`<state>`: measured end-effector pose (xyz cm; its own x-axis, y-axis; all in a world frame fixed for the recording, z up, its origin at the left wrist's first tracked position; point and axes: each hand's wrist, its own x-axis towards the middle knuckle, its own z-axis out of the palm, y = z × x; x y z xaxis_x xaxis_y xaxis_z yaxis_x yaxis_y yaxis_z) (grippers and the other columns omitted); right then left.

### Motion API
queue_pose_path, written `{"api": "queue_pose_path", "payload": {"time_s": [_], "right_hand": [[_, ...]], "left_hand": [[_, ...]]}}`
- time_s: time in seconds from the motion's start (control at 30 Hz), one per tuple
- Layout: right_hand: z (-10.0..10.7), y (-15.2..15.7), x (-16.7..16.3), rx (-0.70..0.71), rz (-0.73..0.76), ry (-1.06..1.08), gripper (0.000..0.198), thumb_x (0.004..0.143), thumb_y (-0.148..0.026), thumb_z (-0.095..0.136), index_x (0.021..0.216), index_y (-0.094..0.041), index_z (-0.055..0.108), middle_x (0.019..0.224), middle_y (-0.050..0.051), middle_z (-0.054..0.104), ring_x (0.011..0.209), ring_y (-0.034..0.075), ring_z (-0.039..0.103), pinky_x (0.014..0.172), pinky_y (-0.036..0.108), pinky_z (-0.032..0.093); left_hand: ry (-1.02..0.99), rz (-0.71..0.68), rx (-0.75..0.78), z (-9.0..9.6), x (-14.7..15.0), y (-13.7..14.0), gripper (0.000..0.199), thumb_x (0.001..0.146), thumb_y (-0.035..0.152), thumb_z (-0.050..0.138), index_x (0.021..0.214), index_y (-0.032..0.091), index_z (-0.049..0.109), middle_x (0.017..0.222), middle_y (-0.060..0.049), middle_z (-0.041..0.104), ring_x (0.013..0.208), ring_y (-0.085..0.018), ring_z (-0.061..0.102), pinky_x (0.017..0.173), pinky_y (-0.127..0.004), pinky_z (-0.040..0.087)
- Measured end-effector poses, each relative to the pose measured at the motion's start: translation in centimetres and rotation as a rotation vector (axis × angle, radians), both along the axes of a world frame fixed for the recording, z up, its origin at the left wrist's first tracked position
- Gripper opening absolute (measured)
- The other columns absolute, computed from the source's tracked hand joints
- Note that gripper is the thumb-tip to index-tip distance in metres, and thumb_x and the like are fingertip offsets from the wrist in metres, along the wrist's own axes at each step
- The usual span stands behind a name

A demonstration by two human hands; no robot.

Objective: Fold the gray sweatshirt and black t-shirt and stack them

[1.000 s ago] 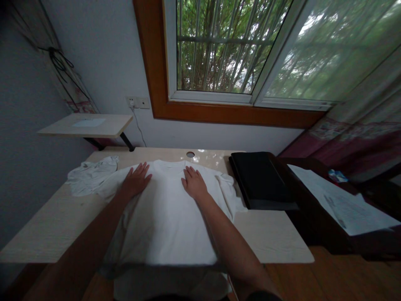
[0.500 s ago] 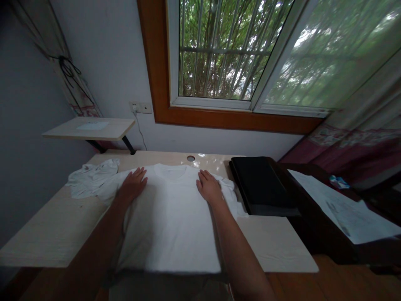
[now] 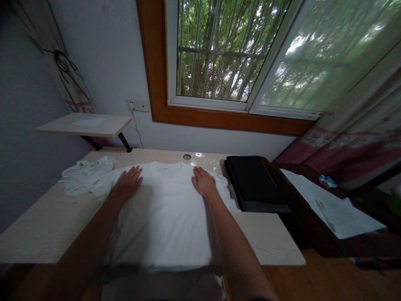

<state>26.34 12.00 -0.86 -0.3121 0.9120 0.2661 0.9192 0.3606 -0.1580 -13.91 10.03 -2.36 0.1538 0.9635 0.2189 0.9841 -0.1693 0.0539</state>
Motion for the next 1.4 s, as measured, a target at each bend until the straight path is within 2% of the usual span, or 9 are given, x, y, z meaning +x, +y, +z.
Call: {"api": "queue_pose_path", "payload": {"time_s": [0.23, 0.4, 0.47, 0.57, 0.67, 0.73, 0.93, 1.23, 1.4], "right_hand": [[-0.1, 0.8, 0.2, -0.008, 0.030, -0.030, 0.053, 0.102, -0.038, 0.038, 0.152, -0.020, 0.047, 0.160, 0.008, 0.042, 0.149, 0.023, 0.036, 0.123, 0.048, 0.031], [-0.2, 0.9, 0.2, -0.004, 0.026, -0.044, 0.053, 0.103, -0.038, 0.038, 0.151, -0.017, 0.047, 0.161, 0.009, 0.042, 0.150, 0.023, 0.035, 0.123, 0.046, 0.030], [-0.2, 0.9, 0.2, -0.008, 0.025, -0.046, 0.053, 0.103, -0.038, 0.038, 0.151, -0.016, 0.047, 0.161, 0.009, 0.041, 0.150, 0.023, 0.035, 0.124, 0.045, 0.029], [-0.1, 0.9, 0.1, -0.018, 0.015, -0.044, 0.053, 0.103, -0.037, 0.039, 0.151, -0.018, 0.047, 0.161, 0.009, 0.041, 0.150, 0.023, 0.035, 0.124, 0.045, 0.029], [-0.1, 0.9, 0.1, -0.021, 0.012, -0.038, 0.052, 0.103, -0.038, 0.039, 0.151, -0.018, 0.047, 0.161, 0.009, 0.041, 0.151, 0.023, 0.034, 0.124, 0.045, 0.029], [-0.1, 0.9, 0.2, -0.021, 0.016, -0.033, 0.053, 0.103, -0.038, 0.039, 0.151, -0.018, 0.047, 0.161, 0.009, 0.041, 0.150, 0.023, 0.034, 0.124, 0.045, 0.029], [-0.4, 1.1, 0.3, -0.026, 0.019, -0.021, 0.053, 0.103, -0.039, 0.039, 0.152, -0.020, 0.045, 0.162, 0.008, 0.040, 0.151, 0.023, 0.033, 0.123, 0.046, 0.028], [-0.4, 1.3, 0.2, -0.023, 0.015, 0.008, 0.053, 0.102, -0.039, 0.041, 0.151, -0.020, 0.048, 0.161, 0.008, 0.042, 0.150, 0.024, 0.035, 0.124, 0.046, 0.027], [-0.1, 1.0, 0.2, -0.012, 0.015, 0.003, 0.052, 0.102, -0.039, 0.041, 0.150, -0.020, 0.049, 0.160, 0.008, 0.043, 0.149, 0.023, 0.036, 0.124, 0.045, 0.028]], "left_hand": [[-0.002, 0.040, 0.013, 0.1, 0.2, -0.9, 0.056, 0.103, 0.041, 0.032, 0.154, 0.020, 0.042, 0.165, -0.011, 0.033, 0.153, -0.028, 0.030, 0.123, -0.056, 0.022], [-0.039, 0.020, 0.073, 0.2, 0.2, -0.9, 0.052, 0.100, 0.035, 0.037, 0.147, 0.018, 0.052, 0.160, -0.011, 0.041, 0.150, -0.029, 0.036, 0.122, -0.055, 0.026], [-0.074, -0.027, 0.106, 0.2, 0.1, -0.9, 0.049, 0.097, 0.028, 0.039, 0.141, 0.019, 0.059, 0.154, -0.010, 0.051, 0.147, -0.026, 0.041, 0.123, -0.051, 0.029], [-0.128, -0.171, 0.131, 0.2, 0.1, -0.8, 0.048, 0.098, 0.024, 0.035, 0.136, 0.018, 0.064, 0.146, -0.009, 0.060, 0.142, -0.022, 0.049, 0.123, -0.043, 0.033], [-0.111, -0.295, 0.071, 0.3, 0.3, -1.1, 0.050, 0.101, 0.032, 0.033, 0.141, 0.018, 0.059, 0.151, -0.009, 0.055, 0.144, -0.022, 0.045, 0.123, -0.043, 0.033], [-0.076, -0.310, 0.022, 0.5, 0.4, -1.3, 0.052, 0.102, 0.037, 0.032, 0.147, 0.020, 0.053, 0.156, -0.008, 0.048, 0.149, -0.023, 0.039, 0.123, -0.047, 0.030], [0.020, -0.159, -0.004, 0.7, 0.8, -1.8, 0.058, 0.104, 0.045, 0.029, 0.154, 0.017, 0.043, 0.165, -0.011, 0.033, 0.153, -0.027, 0.030, 0.124, -0.053, 0.025], [0.070, 0.007, -0.032, 0.7, 1.5, -2.0, 0.060, 0.104, 0.047, 0.029, 0.156, 0.020, 0.040, 0.166, -0.011, 0.029, 0.154, -0.029, 0.026, 0.123, -0.055, 0.021], [0.059, -0.003, -0.018, 0.4, 1.4, -2.9, 0.062, 0.104, 0.048, 0.028, 0.155, 0.017, 0.040, 0.166, -0.014, 0.028, 0.155, -0.031, 0.024, 0.122, -0.056, 0.022]]}}
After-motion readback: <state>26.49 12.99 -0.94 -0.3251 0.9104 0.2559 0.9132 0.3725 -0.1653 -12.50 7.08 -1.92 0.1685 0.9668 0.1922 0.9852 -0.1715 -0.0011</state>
